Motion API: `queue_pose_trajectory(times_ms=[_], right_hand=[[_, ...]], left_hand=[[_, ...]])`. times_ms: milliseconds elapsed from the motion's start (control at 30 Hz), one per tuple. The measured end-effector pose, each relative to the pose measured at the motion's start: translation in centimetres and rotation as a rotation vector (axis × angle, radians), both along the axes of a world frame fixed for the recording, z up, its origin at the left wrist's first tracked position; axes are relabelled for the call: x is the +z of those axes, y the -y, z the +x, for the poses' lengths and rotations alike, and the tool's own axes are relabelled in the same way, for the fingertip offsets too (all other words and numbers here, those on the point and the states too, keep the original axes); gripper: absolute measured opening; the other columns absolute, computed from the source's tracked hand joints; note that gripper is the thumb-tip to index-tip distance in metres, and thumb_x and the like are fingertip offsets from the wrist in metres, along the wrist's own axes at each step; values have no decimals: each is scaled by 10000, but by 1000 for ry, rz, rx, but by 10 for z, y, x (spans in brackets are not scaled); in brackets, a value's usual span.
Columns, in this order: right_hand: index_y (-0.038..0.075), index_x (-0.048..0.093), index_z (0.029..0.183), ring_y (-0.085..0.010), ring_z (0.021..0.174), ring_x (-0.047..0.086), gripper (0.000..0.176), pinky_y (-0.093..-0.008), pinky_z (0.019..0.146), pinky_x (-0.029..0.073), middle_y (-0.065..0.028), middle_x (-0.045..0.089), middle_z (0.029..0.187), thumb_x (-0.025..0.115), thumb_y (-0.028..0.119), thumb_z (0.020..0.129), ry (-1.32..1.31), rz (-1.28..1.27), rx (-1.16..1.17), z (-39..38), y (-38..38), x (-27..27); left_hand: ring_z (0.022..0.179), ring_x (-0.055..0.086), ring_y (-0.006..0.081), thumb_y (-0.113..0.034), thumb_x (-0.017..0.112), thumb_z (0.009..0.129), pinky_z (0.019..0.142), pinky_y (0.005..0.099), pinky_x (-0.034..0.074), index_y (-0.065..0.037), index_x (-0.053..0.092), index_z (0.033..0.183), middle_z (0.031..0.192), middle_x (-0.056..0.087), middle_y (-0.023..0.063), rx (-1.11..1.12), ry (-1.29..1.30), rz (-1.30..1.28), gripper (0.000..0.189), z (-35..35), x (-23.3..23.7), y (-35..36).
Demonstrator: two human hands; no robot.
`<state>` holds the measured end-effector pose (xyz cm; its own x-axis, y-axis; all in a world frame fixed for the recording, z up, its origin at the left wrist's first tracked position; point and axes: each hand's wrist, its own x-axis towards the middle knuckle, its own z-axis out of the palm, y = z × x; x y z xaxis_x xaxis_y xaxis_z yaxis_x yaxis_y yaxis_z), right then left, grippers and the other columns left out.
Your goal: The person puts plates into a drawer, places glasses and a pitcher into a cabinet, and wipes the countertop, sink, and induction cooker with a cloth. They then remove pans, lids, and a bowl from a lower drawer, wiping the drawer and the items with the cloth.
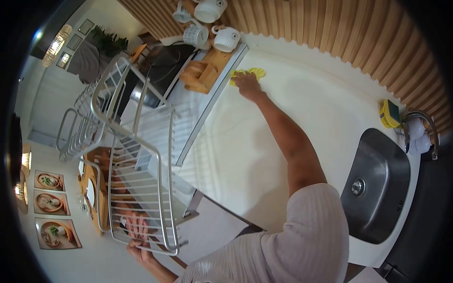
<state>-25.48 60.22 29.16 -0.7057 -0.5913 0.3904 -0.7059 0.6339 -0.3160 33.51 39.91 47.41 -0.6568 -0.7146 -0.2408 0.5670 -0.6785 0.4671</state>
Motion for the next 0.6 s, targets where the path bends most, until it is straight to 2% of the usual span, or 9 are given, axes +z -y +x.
queue_pose_trajectory(times_ms=[100,167,233,300,400,467,533,567,600], right_hand=[[155,616,1087,-270,1172,419,407,-450,931,298,-37,496,1266,493,3,730,30,1,168,91,19,6],[142,629,1063,-253,1177,415,429,-443,915,307,-28,500,1264,494,-31,694,17,-172,282,154,30,2],[146,623,1066,-255,1200,393,394,-431,937,306,-31,499,1262,507,-1,719,-57,-57,437,207,37,8],[139,620,1058,-243,1236,361,353,-417,970,297,-30,499,1259,516,21,743,65,-203,476,255,25,15],[120,614,1063,-230,1216,399,337,-404,984,302,-52,525,1227,510,14,760,42,-106,457,253,-28,32],[92,612,1064,-269,1063,499,338,-400,926,345,-93,580,1129,476,10,765,7,-202,208,216,-71,15],[79,528,1170,-302,994,509,343,-425,909,351,-143,540,1167,408,59,849,57,97,-126,155,-117,6],[57,591,1035,-312,941,535,262,-435,853,371,-138,601,1004,438,78,824,2,176,-323,128,-132,7],[48,578,1023,-330,881,536,245,-453,837,368,-151,595,950,438,82,825,-334,-147,-349,112,-135,9]], left_hand=[[1350,4,383,142,324,495,1102,519,21,33,166,1385,1464,89,199,10,-34,14,910,-22,16,-9],[1344,1,397,134,323,481,1101,524,13,55,162,1377,1458,72,220,-40,-71,30,914,-16,12,-2],[1341,3,406,132,323,476,1097,535,21,60,158,1374,1455,68,229,-32,-54,24,916,-21,12,1],[1338,5,415,130,322,472,1094,546,29,66,154,1372,1452,63,238,-27,-38,17,918,-21,9,8],[1325,-17,445,166,323,494,1071,589,29,15,153,1390,1457,57,229,-86,-126,63,925,-23,3,20],[1325,-8,447,166,324,493,1071,591,32,14,155,1390,1455,62,233,-109,-129,70,925,-24,2,24],[1325,0,448,166,325,493,1070,592,35,13,158,1390,1453,66,236,-129,-130,78,926,-27,3,27],[1324,3,450,166,326,491,1070,593,36,13,159,1390,1452,70,238,-114,-118,93,926,-28,6,26],[1323,6,451,166,327,490,1069,595,38,13,160,1389,1451,74,240,-97,-105,109,927,-26,7,25]])
